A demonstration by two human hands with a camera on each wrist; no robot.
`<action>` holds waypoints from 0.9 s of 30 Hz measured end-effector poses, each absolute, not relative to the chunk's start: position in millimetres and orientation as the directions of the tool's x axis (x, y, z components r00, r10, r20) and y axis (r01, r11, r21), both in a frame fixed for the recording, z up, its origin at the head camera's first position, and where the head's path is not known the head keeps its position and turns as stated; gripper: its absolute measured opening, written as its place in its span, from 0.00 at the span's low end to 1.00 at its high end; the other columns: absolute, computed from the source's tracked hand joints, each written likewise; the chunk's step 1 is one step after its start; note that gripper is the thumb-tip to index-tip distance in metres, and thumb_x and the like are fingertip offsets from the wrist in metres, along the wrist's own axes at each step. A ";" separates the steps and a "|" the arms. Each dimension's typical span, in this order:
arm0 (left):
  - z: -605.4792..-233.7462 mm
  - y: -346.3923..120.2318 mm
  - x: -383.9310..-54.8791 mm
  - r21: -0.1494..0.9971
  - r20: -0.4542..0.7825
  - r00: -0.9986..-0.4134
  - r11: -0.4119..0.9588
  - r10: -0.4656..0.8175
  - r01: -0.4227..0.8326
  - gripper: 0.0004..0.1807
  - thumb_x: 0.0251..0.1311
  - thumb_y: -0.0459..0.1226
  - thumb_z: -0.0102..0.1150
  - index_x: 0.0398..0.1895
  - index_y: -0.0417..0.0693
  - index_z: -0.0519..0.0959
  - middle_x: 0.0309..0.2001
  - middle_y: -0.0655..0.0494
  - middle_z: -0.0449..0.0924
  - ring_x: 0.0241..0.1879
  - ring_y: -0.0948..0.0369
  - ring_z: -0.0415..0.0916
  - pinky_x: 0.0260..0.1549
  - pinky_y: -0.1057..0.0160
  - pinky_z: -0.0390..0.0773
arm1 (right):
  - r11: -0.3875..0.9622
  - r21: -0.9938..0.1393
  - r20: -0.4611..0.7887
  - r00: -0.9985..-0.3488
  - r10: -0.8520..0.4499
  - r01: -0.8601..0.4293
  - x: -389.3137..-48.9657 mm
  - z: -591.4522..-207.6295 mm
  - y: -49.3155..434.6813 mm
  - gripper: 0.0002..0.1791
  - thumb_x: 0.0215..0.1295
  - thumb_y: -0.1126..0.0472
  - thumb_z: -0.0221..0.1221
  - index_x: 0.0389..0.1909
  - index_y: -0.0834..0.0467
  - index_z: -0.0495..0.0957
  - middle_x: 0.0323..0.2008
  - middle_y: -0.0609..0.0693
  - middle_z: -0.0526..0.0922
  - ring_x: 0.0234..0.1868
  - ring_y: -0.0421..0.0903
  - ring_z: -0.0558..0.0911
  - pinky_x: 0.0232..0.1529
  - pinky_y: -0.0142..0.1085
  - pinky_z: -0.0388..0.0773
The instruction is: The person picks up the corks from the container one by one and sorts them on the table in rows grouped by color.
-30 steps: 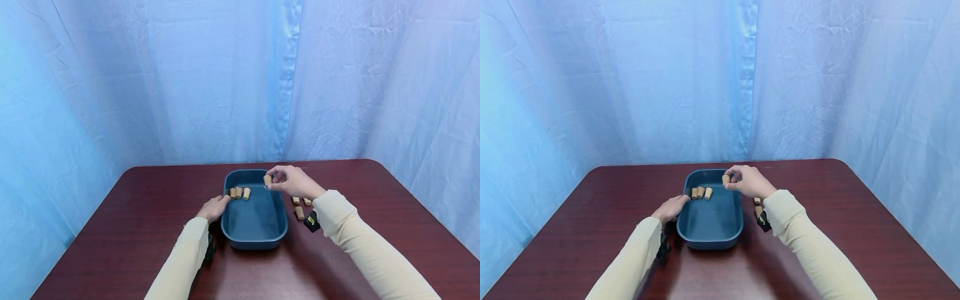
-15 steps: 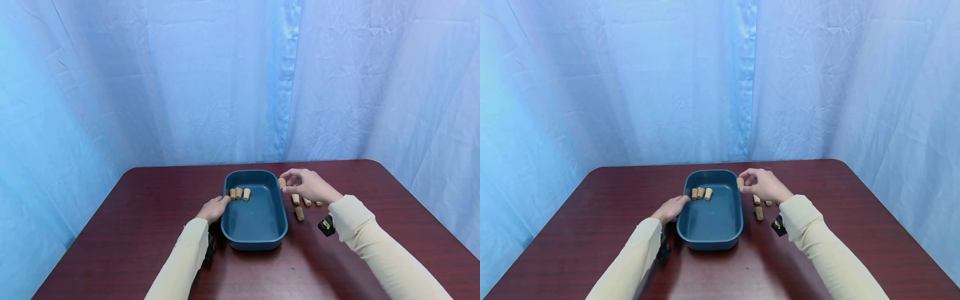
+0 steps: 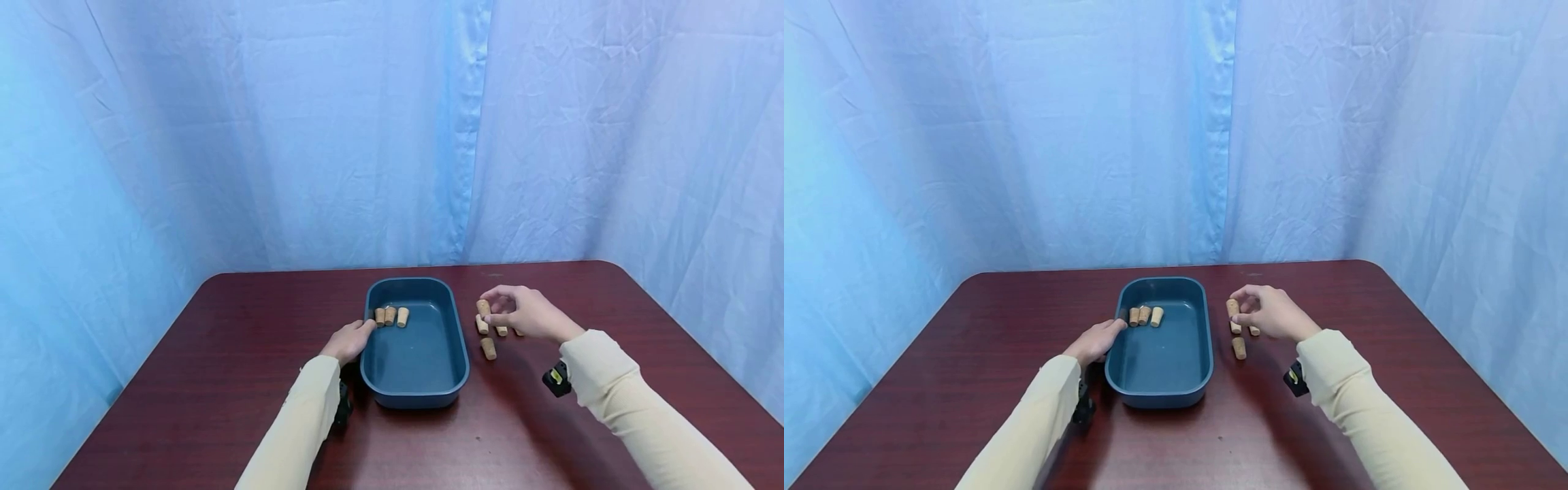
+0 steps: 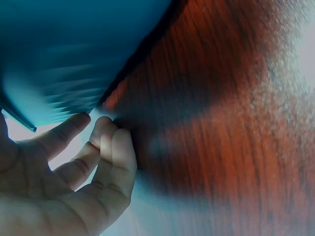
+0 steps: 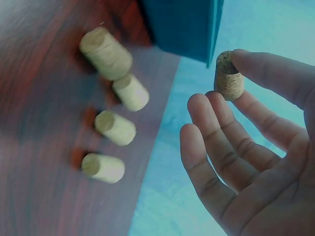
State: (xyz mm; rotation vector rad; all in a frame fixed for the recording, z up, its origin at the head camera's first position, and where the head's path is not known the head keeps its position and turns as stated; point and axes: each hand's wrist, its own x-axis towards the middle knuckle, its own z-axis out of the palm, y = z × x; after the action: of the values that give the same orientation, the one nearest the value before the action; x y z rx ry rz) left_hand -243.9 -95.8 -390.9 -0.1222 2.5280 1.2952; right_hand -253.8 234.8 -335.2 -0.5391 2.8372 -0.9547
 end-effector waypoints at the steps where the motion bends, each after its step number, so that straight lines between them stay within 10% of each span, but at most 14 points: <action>1: -391.1 -95.8 -244.0 0.780 -0.300 -0.952 0.590 0.061 -0.208 0.33 0.79 0.48 0.36 0.77 0.36 0.61 0.73 0.35 0.63 0.66 0.41 0.69 0.62 0.42 0.71 | 0.739 -0.605 0.016 -0.933 -0.360 -0.296 -253.2 -336.9 237.3 0.21 0.66 0.60 0.66 0.58 0.62 0.79 0.41 0.54 0.84 0.38 0.49 0.81 0.32 0.40 0.78; 27: -391.3 -95.9 -243.2 0.773 -0.298 -0.953 0.600 0.061 -0.203 0.34 0.78 0.49 0.36 0.77 0.36 0.60 0.74 0.36 0.62 0.67 0.41 0.67 0.64 0.41 0.69 | 0.783 -0.568 -0.108 -0.920 -0.378 -0.255 -245.0 -367.2 271.3 0.15 0.56 0.64 0.72 0.43 0.60 0.82 0.33 0.49 0.79 0.35 0.46 0.76 0.33 0.40 0.74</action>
State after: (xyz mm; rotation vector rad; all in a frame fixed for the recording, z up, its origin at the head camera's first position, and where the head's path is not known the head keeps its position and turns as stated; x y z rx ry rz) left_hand -243.2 -95.9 -391.3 -0.1158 2.5369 1.2800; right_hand -245.0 271.3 -367.2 -0.4958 2.7590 -0.8326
